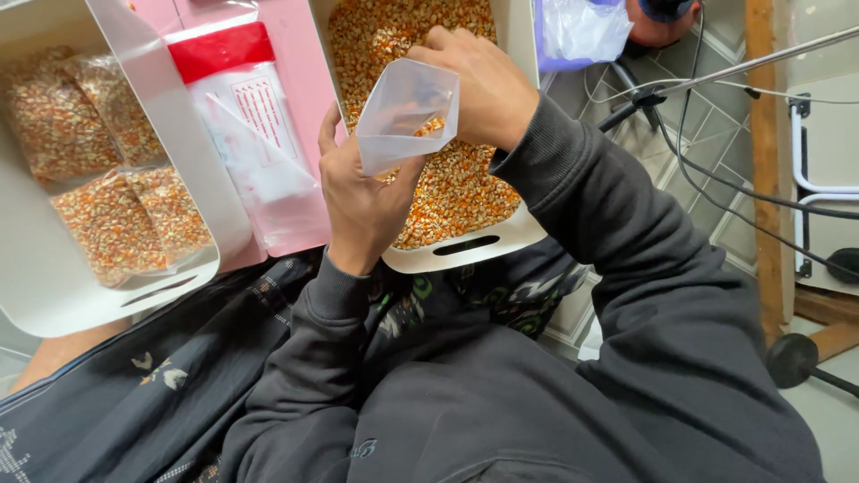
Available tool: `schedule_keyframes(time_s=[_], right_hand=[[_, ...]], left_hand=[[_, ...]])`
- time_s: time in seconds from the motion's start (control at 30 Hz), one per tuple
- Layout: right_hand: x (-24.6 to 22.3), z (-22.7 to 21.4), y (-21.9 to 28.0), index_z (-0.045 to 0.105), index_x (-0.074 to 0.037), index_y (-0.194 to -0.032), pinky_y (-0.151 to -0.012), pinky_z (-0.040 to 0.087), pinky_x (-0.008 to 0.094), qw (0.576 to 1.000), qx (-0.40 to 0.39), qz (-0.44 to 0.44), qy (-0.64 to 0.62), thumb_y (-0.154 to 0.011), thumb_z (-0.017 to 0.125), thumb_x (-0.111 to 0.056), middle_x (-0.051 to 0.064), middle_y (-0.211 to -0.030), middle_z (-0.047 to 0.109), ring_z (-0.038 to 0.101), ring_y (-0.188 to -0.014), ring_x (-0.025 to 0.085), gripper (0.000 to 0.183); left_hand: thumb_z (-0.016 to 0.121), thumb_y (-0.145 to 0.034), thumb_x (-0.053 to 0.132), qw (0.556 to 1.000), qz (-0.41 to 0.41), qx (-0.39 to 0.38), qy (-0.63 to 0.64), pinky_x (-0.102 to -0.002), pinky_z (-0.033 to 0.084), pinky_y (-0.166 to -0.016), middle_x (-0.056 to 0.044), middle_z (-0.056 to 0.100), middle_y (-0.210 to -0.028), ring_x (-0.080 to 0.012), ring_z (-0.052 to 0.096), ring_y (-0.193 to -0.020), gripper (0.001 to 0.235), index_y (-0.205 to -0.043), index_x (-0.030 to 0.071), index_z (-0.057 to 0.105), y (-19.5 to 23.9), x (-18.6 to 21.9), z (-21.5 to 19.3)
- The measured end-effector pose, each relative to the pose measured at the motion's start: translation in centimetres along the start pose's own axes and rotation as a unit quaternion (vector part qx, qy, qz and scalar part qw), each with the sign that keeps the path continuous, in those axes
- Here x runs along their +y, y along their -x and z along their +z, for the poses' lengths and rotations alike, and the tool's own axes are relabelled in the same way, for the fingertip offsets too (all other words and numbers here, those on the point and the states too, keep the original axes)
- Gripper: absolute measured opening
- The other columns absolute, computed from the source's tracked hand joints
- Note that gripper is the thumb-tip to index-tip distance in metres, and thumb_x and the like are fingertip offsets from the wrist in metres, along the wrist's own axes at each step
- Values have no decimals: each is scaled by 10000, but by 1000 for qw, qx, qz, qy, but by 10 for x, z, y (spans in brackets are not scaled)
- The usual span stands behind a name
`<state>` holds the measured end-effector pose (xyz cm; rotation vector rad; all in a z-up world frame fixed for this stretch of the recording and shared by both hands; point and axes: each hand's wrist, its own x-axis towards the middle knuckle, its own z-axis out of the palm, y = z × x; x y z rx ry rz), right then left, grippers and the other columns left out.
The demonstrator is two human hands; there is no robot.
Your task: Packaging corn kernels into small plastic bags using a scoop and a small plastic cup
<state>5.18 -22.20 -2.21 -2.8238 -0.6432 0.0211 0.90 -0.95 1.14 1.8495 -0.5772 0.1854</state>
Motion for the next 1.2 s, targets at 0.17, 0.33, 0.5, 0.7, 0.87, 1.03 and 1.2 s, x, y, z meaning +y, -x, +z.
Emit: schedule_keyframes(time_s=[0.17,0.33,0.5,0.7,0.87,1.03,1.2], right_hand=[[-5,-11,-4,551,-79,-1079,-670,494,512,994,32,101,-34,-977,667,-222,138,-988,529,644,-815,385,210],[2,-6,0,509,-63,-1021,-602,498,560,986,60,142,58,-910,565,-13,160,-929,562,643,-768,440,134],[4,-5,1,512,-59,-1002,-617,487,566,988,28,150,33,-922,584,-44,181,-914,557,639,-779,447,108],[6,3,6,522,-71,-1015,-600,481,581,986,-47,157,8,-943,542,-40,181,-902,565,652,-775,464,81],[8,6,6,617,-106,-1009,-620,520,564,988,-90,123,-7,-959,579,-91,158,-914,585,660,-724,423,64],[11,19,8,640,-89,-938,-569,534,564,996,-82,45,-9,-935,701,-230,142,-772,605,662,-654,426,154],[-10,-14,2,595,-142,-1043,-551,514,572,982,-148,92,-75,-892,713,-270,148,-849,700,675,-709,481,230]], left_hand=[[797,-923,124,1000,-9,-2,6,-513,307,-1211,-43,788,-1091,-252,771,-984,147,-1068,115,772,0,2,-1],[800,-915,180,1000,1,5,1,-535,324,-1205,-79,787,-1068,-298,768,-998,168,-1035,69,762,2,-1,-1],[763,-901,129,1000,-7,4,1,-526,300,-1207,-71,779,-1120,-274,763,-1032,104,-997,91,772,3,-1,-1],[768,-886,124,1000,-9,8,2,-512,307,-1196,-90,792,-1051,-274,769,-960,97,-968,72,768,4,0,-3],[755,-882,114,1000,-15,4,3,-505,297,-1209,-72,786,-1099,-277,768,-1008,136,-1016,96,771,4,0,-4],[754,-942,193,1000,-9,-4,-10,-528,296,-1206,-52,774,-1147,-269,767,-1054,150,-1066,108,759,3,-1,-3],[755,-962,185,1000,-13,-16,-16,-532,281,-1219,-59,776,-1143,-264,773,-1006,145,-1089,115,752,-2,6,-3]])
